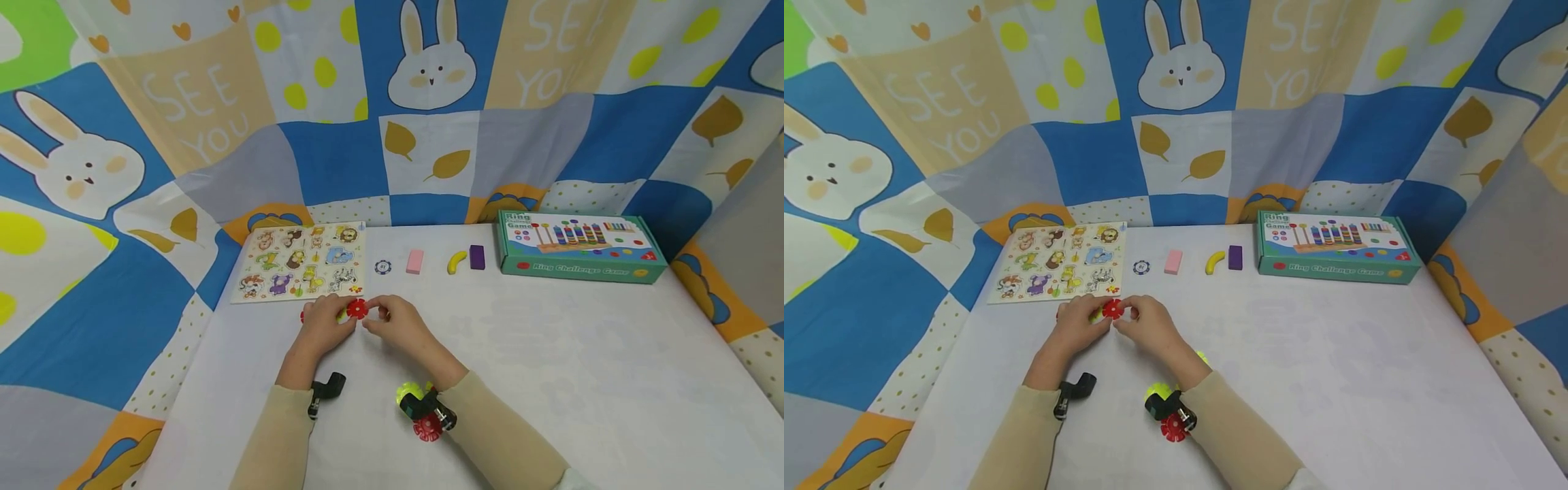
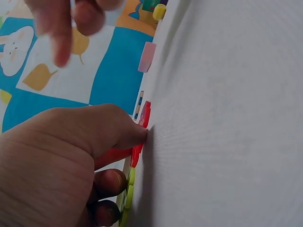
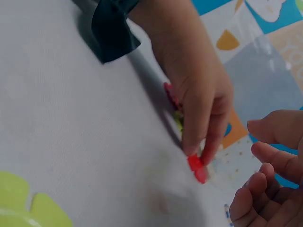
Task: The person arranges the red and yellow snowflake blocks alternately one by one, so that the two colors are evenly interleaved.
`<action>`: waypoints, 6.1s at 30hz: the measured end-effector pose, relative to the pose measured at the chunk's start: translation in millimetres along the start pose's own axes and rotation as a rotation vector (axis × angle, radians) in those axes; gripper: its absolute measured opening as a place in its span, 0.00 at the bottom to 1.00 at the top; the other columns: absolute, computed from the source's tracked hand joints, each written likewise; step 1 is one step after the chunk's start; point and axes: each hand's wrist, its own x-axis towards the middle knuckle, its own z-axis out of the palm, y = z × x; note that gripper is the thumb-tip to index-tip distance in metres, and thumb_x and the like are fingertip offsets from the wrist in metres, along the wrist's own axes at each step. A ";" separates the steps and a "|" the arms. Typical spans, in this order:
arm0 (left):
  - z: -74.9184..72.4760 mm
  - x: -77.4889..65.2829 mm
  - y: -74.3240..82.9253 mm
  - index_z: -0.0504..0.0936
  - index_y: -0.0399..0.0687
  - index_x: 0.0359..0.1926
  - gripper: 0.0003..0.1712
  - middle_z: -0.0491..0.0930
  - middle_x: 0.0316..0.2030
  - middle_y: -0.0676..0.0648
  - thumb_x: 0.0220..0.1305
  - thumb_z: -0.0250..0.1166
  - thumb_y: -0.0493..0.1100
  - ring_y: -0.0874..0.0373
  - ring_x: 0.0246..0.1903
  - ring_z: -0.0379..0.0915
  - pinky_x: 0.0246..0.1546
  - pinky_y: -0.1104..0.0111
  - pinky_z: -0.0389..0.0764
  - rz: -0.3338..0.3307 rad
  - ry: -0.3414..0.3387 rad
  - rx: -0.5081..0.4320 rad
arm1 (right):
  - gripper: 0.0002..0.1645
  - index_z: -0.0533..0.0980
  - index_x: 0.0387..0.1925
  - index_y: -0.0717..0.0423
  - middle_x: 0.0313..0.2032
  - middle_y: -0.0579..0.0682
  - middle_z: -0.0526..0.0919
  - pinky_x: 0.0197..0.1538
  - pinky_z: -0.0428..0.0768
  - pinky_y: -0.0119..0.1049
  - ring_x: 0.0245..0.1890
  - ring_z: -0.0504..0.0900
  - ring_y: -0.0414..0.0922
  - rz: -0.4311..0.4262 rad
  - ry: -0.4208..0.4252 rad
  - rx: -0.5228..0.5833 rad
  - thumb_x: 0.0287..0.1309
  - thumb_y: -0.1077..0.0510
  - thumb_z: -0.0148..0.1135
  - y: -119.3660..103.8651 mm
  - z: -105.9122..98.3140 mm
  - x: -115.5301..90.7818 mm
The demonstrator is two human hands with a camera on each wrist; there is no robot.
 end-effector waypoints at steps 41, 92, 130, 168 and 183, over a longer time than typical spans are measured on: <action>1.6 -0.9 -3.7 0.76 0.58 0.59 0.27 0.76 0.48 0.53 0.57 0.62 0.53 0.55 0.44 0.65 0.42 0.57 0.57 0.000 -0.023 -0.004 | 0.23 0.78 0.49 0.44 0.30 0.50 0.73 0.29 0.73 0.31 0.29 0.72 0.44 0.017 0.029 -0.039 0.49 0.53 0.72 57.2 -83.1 -126.8; 2.0 -2.6 -0.8 0.76 0.59 0.59 0.26 0.76 0.49 0.53 0.57 0.62 0.53 0.54 0.45 0.66 0.42 0.57 0.57 -0.012 -0.006 0.004 | 0.19 0.73 0.35 0.51 0.26 0.48 0.71 0.28 0.68 0.38 0.28 0.69 0.44 0.273 -0.008 -0.116 0.42 0.57 0.75 66.0 -61.7 -97.0; 6.2 -3.9 -3.1 0.77 0.59 0.58 0.26 0.76 0.44 0.54 0.56 0.62 0.53 0.56 0.41 0.65 0.40 0.58 0.57 0.010 0.022 0.010 | 0.29 0.73 0.60 0.43 0.49 0.52 0.77 0.45 0.78 0.36 0.36 0.85 0.45 0.088 0.136 0.305 0.55 0.53 0.67 -13.6 -143.1 -122.5; 5.3 -3.3 -1.5 0.76 0.59 0.59 0.28 0.76 0.46 0.54 0.56 0.63 0.55 0.56 0.43 0.64 0.42 0.58 0.57 -0.031 -0.005 0.015 | 0.30 0.75 0.58 0.44 0.51 0.51 0.71 0.46 0.78 0.36 0.48 0.77 0.49 0.096 0.072 0.557 0.51 0.56 0.70 -15.1 -92.9 -14.9; 3.1 -3.1 0.8 0.76 0.60 0.59 0.27 0.76 0.47 0.54 0.56 0.63 0.54 0.56 0.43 0.64 0.42 0.58 0.58 -0.034 -0.014 0.007 | 0.28 0.76 0.56 0.49 0.38 0.57 0.73 0.42 0.79 0.38 0.38 0.84 0.47 0.175 -0.001 0.614 0.52 0.61 0.68 23.6 -50.2 13.2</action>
